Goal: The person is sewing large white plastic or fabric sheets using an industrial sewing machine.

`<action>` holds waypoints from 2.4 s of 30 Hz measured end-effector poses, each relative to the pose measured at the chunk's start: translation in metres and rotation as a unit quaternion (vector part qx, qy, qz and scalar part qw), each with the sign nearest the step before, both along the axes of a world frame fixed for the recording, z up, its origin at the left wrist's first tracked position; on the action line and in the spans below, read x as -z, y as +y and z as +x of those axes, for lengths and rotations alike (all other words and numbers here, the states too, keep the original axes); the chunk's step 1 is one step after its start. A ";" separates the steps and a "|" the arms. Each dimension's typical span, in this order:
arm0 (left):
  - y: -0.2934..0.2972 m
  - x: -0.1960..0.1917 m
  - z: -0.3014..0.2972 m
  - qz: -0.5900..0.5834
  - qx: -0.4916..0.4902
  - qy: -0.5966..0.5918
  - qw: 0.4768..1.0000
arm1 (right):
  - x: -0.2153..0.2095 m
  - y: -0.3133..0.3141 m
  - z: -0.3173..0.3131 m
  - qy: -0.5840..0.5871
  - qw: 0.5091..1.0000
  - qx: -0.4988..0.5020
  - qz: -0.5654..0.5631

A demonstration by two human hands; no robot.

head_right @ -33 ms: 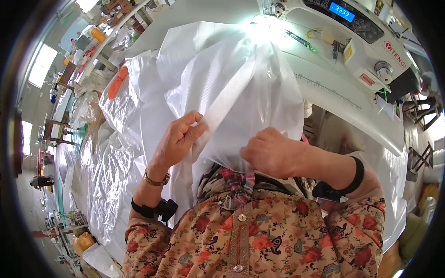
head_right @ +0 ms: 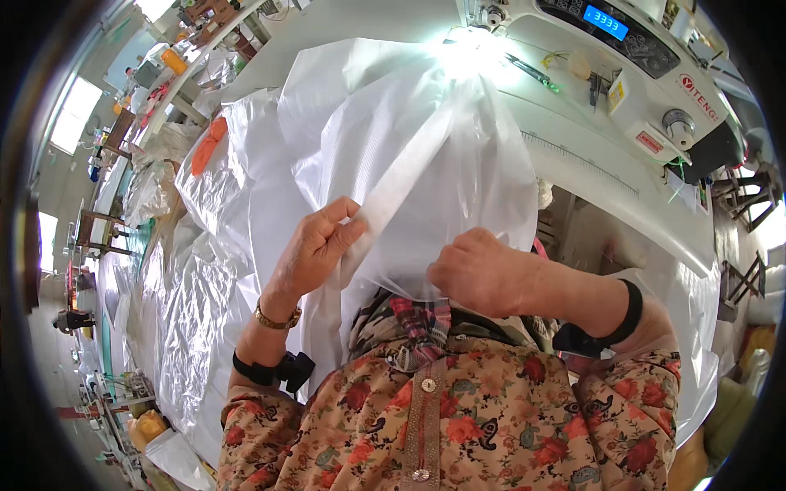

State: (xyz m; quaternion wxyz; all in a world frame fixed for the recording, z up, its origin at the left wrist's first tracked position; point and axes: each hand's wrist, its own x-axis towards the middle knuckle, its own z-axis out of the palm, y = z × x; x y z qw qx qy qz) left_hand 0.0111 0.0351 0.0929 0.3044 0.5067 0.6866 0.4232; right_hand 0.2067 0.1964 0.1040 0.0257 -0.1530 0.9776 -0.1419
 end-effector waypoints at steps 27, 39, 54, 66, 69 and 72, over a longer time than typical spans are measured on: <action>0.012 0.001 0.003 -0.042 -0.024 -0.145 0.988 | 0.010 -0.051 -0.040 0.030 0.960 0.107 -0.258; 0.021 -0.072 -0.033 0.063 -0.062 0.221 0.971 | 0.039 0.012 -0.080 0.460 0.687 0.357 -0.434; 0.029 -0.066 0.009 0.040 0.085 0.237 0.967 | 0.065 0.021 -0.066 0.289 0.928 0.161 -0.171; 0.021 -0.022 0.024 0.079 0.031 0.118 0.989 | 0.083 0.021 0.063 0.162 0.781 0.544 -0.260; 0.023 -0.021 0.029 0.104 0.027 0.090 0.990 | 0.046 0.003 0.062 0.156 0.836 0.409 -0.331; 0.025 -0.020 0.034 0.092 0.047 0.082 0.991 | 0.023 -0.012 0.038 0.117 0.836 0.351 -0.405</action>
